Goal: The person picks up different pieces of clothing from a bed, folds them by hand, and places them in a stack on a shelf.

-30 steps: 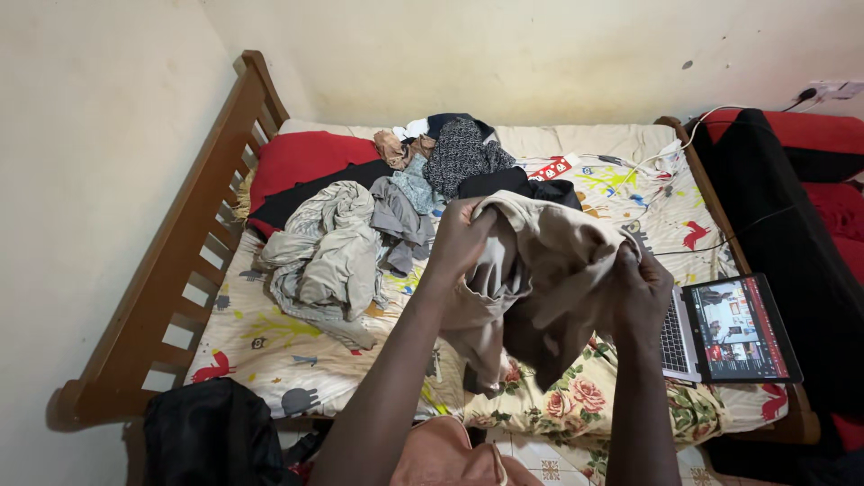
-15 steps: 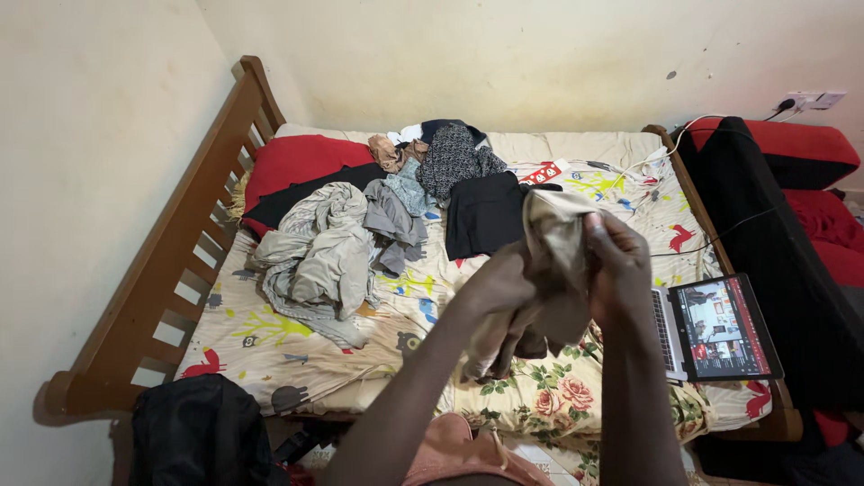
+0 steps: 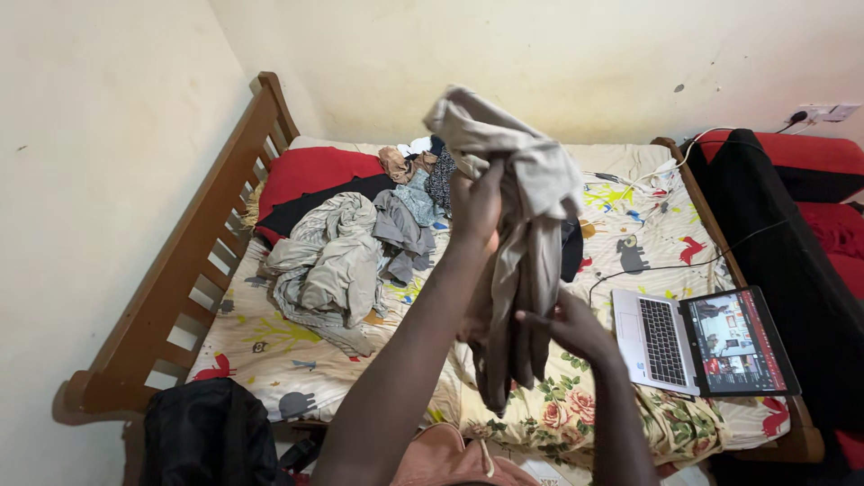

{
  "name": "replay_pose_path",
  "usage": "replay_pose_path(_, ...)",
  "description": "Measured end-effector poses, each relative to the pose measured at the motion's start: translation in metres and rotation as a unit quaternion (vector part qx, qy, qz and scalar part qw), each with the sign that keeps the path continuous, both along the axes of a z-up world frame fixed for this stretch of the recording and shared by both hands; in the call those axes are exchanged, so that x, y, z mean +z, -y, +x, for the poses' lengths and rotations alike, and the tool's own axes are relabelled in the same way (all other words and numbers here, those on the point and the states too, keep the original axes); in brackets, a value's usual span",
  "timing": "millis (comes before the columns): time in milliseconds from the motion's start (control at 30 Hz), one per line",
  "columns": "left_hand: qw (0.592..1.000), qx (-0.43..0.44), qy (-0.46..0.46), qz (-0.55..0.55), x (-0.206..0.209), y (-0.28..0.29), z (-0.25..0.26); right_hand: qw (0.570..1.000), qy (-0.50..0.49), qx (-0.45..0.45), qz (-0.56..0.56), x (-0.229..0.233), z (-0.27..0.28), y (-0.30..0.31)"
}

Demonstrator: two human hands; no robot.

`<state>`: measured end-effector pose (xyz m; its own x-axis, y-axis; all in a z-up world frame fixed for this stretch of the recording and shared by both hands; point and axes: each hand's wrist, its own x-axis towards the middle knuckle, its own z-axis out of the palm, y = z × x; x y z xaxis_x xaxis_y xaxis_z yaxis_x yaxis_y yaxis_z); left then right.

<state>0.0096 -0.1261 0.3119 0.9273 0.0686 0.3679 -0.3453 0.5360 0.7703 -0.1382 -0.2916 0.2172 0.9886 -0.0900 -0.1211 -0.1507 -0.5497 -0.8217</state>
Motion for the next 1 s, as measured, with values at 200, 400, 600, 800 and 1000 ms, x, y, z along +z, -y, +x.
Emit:
replay_pose_path(200,0.962,-0.067,-0.148,-0.221,0.009,0.006,0.009,0.986,0.085,-0.068,-0.128,-0.078,0.029,0.017)
replay_pose_path(400,0.965,-0.004,-0.151,-0.214,-0.018,-0.018,0.025,0.98,0.039,-0.189,0.043,-0.009,0.015,0.016)
replay_pose_path(600,0.92,-0.068,-0.227,0.313,-0.046,-0.019,-0.008,0.916,0.208,-0.148,0.31,0.034,0.036,-0.004)
replay_pose_path(800,0.886,-0.047,0.211,0.41,-0.06,-0.012,-0.053,0.904,0.162,-0.062,0.391,0.043,0.048,-0.011)
replay_pose_path(1000,0.901,-0.133,0.11,0.398,-0.055,-0.022,-0.053,0.897,0.146,0.04,0.414,0.065,0.033,-0.01)
